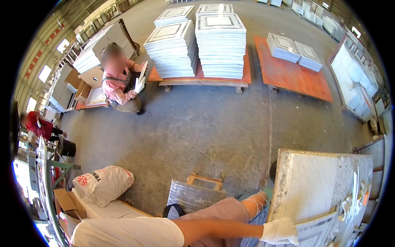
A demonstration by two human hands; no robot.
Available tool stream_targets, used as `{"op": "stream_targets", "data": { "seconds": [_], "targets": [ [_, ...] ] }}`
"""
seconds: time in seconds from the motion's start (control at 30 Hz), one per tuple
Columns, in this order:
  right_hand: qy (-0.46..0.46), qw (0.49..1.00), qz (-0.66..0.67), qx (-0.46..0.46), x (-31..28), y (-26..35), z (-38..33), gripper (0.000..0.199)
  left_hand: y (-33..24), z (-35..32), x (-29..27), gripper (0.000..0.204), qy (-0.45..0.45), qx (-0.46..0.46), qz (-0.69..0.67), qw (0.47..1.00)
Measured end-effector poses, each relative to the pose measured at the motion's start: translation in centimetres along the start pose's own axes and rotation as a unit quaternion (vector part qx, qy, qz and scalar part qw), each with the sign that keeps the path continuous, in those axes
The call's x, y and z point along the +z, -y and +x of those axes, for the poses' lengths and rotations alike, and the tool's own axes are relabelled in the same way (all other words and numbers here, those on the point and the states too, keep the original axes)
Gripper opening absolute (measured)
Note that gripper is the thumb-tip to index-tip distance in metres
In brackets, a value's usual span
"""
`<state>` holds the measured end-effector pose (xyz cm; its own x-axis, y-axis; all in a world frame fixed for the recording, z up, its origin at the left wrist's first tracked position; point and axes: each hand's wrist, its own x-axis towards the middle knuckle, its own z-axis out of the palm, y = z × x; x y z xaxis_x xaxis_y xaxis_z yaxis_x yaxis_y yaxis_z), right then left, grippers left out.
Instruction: The person uses a white cloth to wipe the surface of a large square marble tile with a grey border. They repeatedly rub the surface and edges of the tile while standing at a workbench in a factory setting. Other workers are visible in the background handling similar tiles.
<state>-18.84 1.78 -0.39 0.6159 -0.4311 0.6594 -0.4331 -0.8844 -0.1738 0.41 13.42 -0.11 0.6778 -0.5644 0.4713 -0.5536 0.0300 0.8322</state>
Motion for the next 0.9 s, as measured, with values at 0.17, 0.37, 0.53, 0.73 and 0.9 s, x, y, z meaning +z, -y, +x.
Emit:
{"op": "stream_targets", "data": {
  "seconds": [0.17, 0.37, 0.53, 0.73, 0.9],
  "targets": [
    [0.009, 1.000, 0.024, -0.003, -0.7, 1.5, 1.0, 0.034, 0.6, -0.2, 0.8, 0.012, -0.104, 0.043, 0.015, 0.994],
    [0.010, 0.999, 0.041, 0.001, -0.3, 0.8, 0.2, 0.035, 1.1, -0.2, 1.6, 0.018, -0.065, 0.018, 0.040, 0.997],
    [0.011, 0.999, 0.052, 0.005, -0.4, 0.9, 0.2, 0.035, 1.5, -0.3, 2.2, 0.021, -0.087, 0.038, 0.051, 0.994],
    [0.010, 0.998, 0.056, 0.011, -0.5, 0.5, -0.1, 0.036, 1.5, -0.3, 2.4, 0.018, -0.120, 0.068, 0.064, 0.988],
    [0.006, 0.999, 0.048, 0.026, 0.0, 0.5, -0.2, 0.036, 0.1, 0.0, -0.4, 0.008, -0.026, 0.055, 0.055, 0.997]
  ]
}}
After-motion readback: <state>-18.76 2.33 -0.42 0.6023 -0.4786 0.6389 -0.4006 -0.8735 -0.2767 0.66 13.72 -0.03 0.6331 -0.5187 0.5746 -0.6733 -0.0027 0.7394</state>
